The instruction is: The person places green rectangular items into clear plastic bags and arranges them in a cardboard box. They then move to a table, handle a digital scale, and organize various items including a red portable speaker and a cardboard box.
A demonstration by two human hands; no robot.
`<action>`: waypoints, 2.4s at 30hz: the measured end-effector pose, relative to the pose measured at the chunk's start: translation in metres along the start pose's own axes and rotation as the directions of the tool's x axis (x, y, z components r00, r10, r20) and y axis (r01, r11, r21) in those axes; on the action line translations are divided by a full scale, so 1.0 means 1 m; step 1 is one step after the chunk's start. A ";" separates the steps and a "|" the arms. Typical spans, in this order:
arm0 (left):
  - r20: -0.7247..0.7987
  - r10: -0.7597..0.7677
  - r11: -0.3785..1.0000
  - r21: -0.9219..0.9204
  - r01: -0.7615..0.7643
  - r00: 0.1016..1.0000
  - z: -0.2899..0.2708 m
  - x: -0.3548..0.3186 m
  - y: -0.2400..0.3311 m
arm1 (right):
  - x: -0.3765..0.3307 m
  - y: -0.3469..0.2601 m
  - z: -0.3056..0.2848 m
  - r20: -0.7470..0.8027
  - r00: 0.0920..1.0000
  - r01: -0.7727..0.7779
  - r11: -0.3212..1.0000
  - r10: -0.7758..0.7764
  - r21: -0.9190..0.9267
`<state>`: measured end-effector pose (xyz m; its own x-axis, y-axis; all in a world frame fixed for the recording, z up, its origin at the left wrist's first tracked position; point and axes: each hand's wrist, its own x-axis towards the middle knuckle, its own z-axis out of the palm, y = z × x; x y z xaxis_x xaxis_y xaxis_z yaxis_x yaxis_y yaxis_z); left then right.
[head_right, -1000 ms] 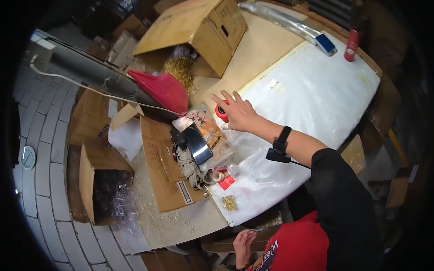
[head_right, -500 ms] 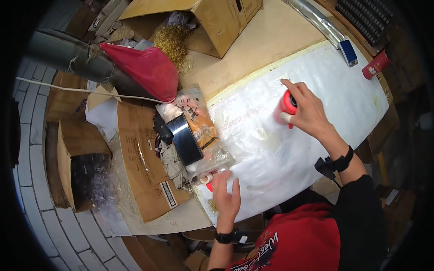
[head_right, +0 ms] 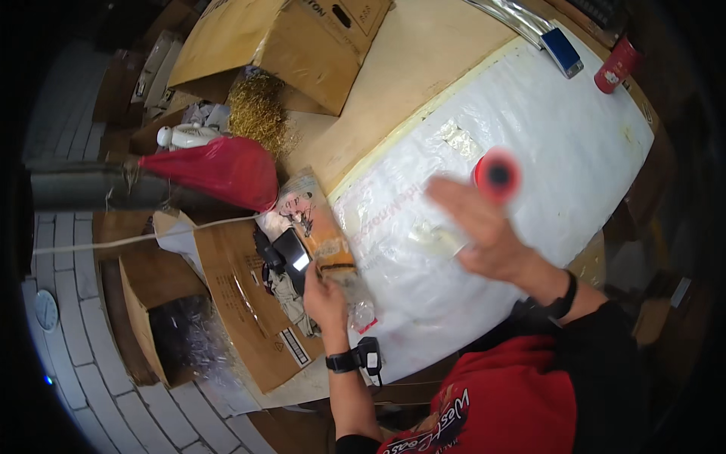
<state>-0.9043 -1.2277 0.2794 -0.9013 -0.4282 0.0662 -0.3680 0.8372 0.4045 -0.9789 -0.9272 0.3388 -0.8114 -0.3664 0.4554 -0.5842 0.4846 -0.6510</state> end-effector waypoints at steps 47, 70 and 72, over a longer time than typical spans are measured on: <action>0.020 0.005 0.879 -0.477 0.005 1.000 -0.036 0.088 0.084 | 0.181 0.120 0.324 0.063 0.992 -0.088 0.954 0.111 -0.288; -0.110 0.181 0.741 -0.638 -0.209 0.977 -0.011 0.364 0.213 | 0.297 0.311 0.211 -0.246 0.829 -0.554 0.673 0.503 -0.491; -0.104 0.181 0.719 -0.664 -0.204 0.978 -0.012 0.368 0.216 | 0.297 0.310 0.215 -0.200 0.850 -0.496 0.612 0.487 -0.616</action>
<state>-1.3130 -1.2086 0.4026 -0.9241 -0.3027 0.2332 0.0711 0.4633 0.8833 -1.3968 -1.0563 0.1420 -0.9779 0.0837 0.1916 0.0338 0.9676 -0.2503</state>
